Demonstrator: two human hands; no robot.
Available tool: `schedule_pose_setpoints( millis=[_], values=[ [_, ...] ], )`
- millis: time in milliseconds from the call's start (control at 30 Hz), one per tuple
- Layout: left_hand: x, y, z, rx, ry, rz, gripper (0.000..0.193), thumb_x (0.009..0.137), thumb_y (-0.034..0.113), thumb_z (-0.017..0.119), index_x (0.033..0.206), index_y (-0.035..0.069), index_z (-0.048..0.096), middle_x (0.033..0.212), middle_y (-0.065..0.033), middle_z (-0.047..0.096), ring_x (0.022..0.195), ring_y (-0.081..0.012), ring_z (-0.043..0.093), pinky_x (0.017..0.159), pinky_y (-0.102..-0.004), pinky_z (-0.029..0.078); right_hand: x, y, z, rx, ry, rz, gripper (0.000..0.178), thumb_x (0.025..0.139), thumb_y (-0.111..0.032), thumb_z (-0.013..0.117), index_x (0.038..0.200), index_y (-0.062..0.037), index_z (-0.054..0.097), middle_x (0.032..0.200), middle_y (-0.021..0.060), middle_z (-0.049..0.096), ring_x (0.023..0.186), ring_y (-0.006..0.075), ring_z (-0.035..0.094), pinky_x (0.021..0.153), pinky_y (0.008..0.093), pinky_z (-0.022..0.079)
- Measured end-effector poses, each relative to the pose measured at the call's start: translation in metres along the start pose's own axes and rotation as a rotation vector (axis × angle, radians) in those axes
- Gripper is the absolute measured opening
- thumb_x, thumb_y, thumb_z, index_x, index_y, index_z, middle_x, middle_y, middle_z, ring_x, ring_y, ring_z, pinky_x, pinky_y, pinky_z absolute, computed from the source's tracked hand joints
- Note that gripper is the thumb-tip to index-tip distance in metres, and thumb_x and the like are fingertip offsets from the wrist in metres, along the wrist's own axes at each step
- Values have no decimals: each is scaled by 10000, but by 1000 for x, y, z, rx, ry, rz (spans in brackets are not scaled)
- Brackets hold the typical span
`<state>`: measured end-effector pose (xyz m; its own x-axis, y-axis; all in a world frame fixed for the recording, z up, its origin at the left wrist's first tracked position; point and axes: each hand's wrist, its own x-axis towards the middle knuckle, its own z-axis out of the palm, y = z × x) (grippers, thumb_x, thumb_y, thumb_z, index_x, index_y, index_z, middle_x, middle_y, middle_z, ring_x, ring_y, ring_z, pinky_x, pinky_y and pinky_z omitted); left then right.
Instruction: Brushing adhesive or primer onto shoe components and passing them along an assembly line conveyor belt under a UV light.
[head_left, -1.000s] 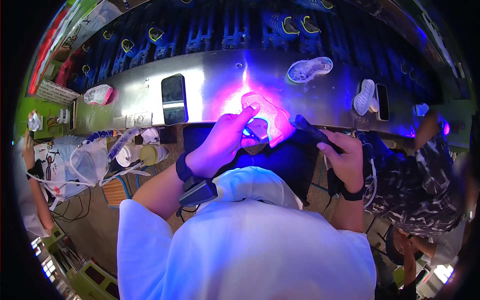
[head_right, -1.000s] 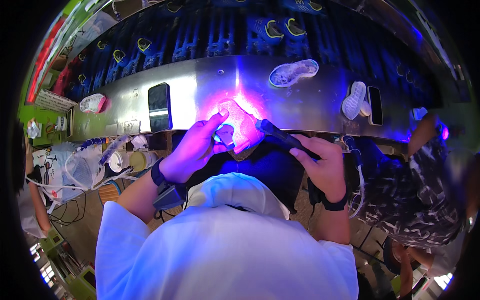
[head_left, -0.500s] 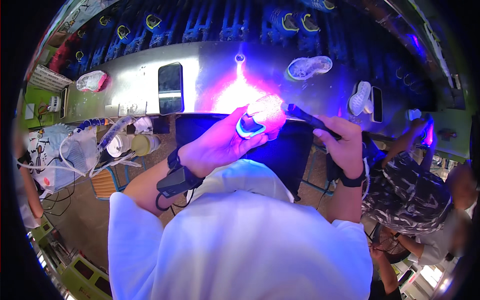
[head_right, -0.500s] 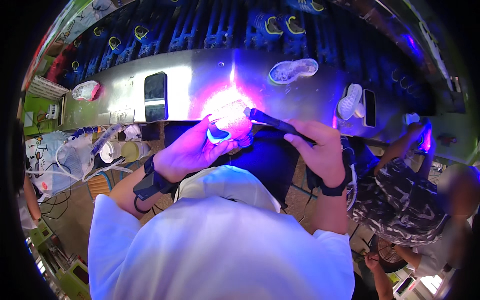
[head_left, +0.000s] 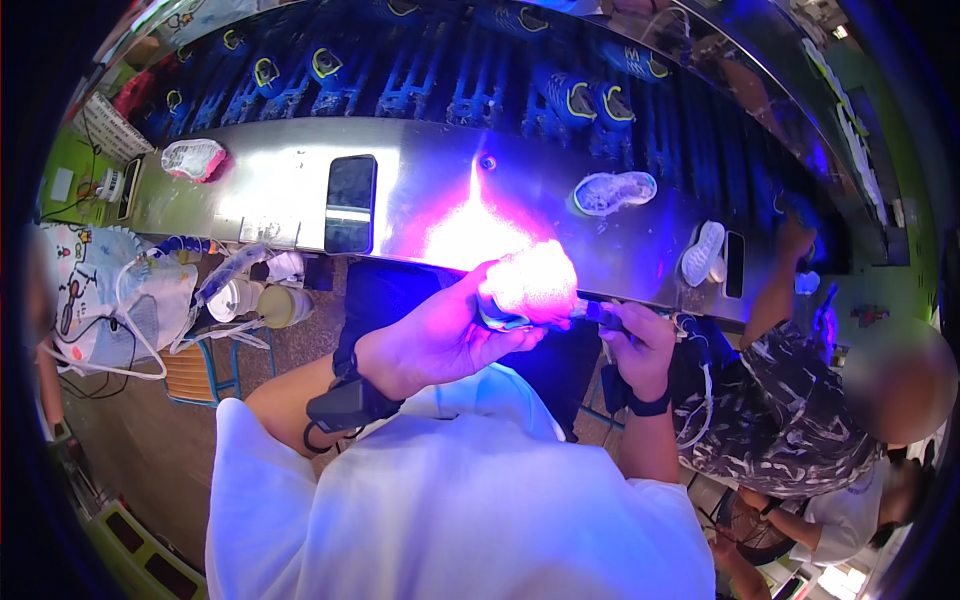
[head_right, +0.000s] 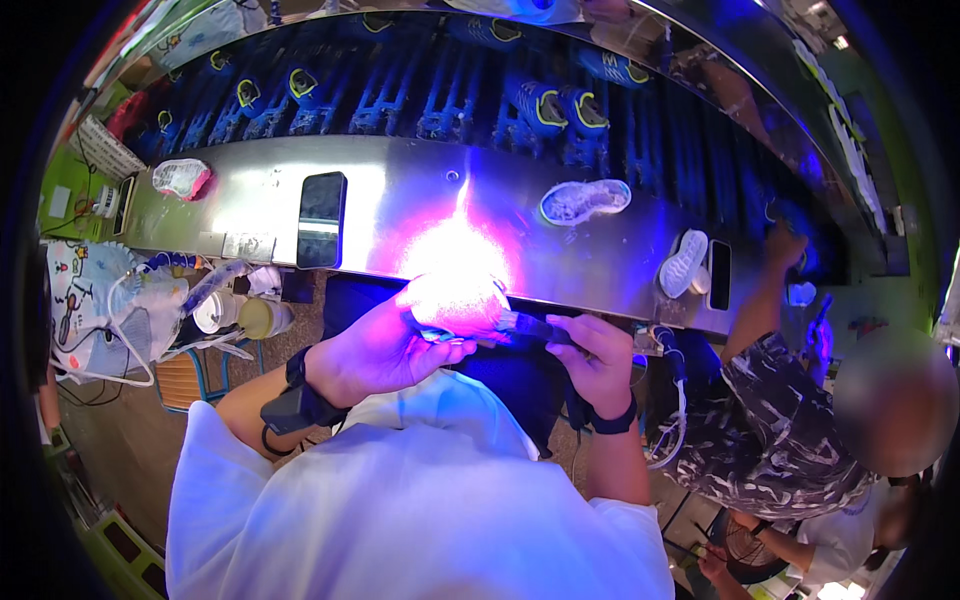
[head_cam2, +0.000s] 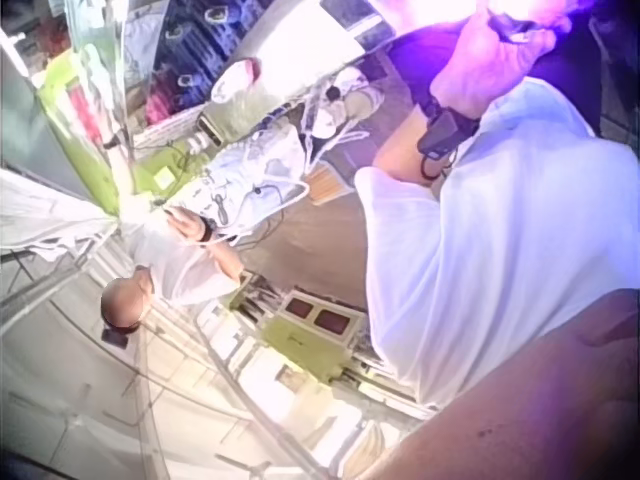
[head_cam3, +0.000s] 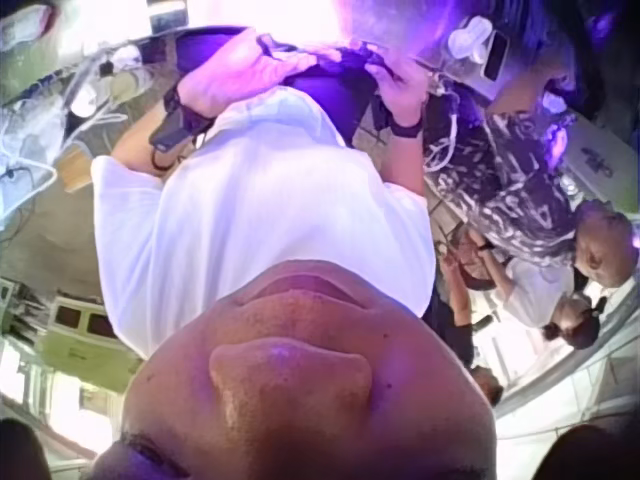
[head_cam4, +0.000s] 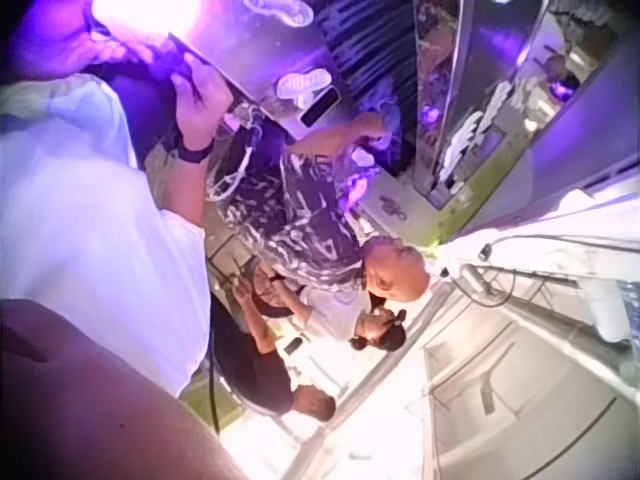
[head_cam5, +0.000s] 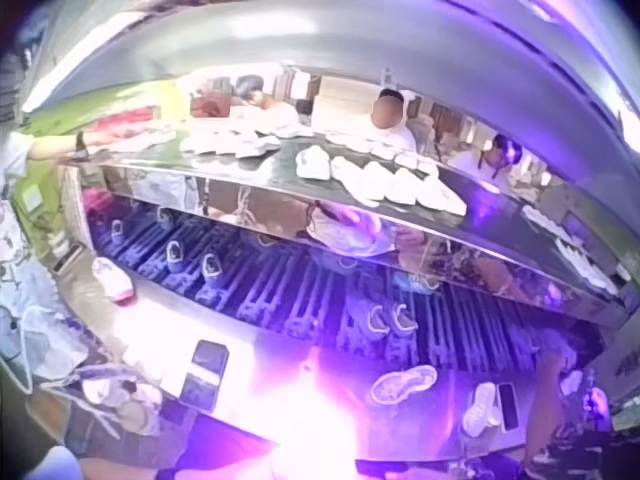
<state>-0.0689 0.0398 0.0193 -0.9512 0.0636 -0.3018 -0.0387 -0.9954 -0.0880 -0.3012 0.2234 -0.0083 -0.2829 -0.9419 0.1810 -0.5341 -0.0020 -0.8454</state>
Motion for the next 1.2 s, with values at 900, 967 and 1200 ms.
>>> schedule_pose_setpoints(
  millis=[900,967,1200],
  values=[
    [180,413,-45,2518,1493,356,434,924,431,536,1036,80,763,1109,-216,722,1040,-398,696,855,-510,559,-18,77,-17,98,355,473,453,911,23,627,1361,14,577,1187,170,705,1082,187,673,961,308,496],
    [186,423,-46,2692,1485,206,415,926,422,537,1053,95,759,1139,-207,716,1058,-398,690,859,-509,558,-16,90,-17,115,359,429,424,916,5,643,1337,13,593,1108,156,728,994,176,694,890,302,523],
    [278,327,36,2889,802,1466,425,931,431,530,1039,74,733,1102,-190,716,1043,-415,682,906,-514,535,-5,109,-23,199,441,485,388,944,-12,645,1326,24,591,959,52,697,847,100,631,779,262,513]
  ],
)
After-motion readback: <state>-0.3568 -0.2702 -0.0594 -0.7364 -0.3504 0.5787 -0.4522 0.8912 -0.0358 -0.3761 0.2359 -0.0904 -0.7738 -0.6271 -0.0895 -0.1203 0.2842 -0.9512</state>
